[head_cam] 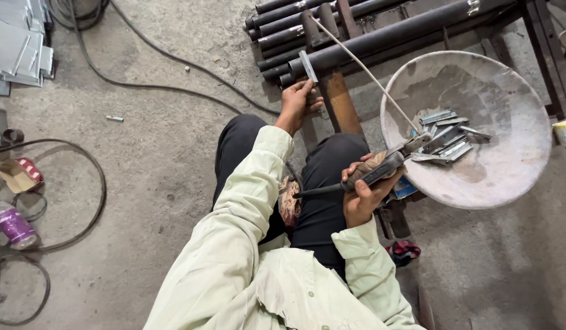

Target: The person welds small metal strips onto a large metal pipe structure using a welding electrode and a grounding clamp.

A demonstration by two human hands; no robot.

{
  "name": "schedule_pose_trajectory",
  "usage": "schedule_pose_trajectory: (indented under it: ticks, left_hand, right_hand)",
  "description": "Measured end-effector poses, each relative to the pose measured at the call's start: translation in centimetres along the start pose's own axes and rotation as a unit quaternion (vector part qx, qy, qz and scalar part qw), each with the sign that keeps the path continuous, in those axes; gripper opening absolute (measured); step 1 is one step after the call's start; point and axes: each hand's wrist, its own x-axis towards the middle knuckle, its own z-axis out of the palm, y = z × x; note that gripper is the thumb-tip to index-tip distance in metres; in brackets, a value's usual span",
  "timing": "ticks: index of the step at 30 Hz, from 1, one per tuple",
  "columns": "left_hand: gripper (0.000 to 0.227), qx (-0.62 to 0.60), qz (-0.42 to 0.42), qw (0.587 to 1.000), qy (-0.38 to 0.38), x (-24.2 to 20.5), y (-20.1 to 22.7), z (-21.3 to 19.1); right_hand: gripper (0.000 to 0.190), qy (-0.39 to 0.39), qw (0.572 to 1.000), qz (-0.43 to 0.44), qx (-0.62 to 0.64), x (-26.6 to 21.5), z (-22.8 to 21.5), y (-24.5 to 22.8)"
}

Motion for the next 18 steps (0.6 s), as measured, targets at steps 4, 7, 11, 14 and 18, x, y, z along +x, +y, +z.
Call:
schedule_pose_trajectory:
  ticks: [4, 7, 11, 14, 18]
  left_hand:
    - [0.029, 0.005, -0.002, 0.999, 0.034, 0.8, -0.7, -0.3]
    - [0.026, 0.003, 0.02, 0.999, 0.04, 1.2, -0.5, 0.1]
    - [0.023, 0.028, 0.042, 0.997, 0.065, 0.6, -0.3, 0.6]
    - [0.023, 0.04, 0.05, 0.995, 0.072, 0.7, -0.1, 0.9]
    - [0.022, 0.031, 0.061, 0.995, 0.071, 1.4, -0.7, 0.7]
  right_hand:
    - [0.11, -0.005, 0.996, -0.033, -0.083, -0.2, 0.3, 0.1]
    - [0.106, -0.024, 0.977, -0.08, -0.196, -0.5, 0.8, -0.5]
    - [0.103, -0.04, 0.892, -0.223, -0.391, -0.7, 1.4, -1.2]
    - [0.105, -0.042, 0.858, -0.249, -0.447, -0.7, 1.1, -1.2]
    - [0.109, -0.035, 0.812, -0.283, -0.509, -0.5, 0.0, -1.2]
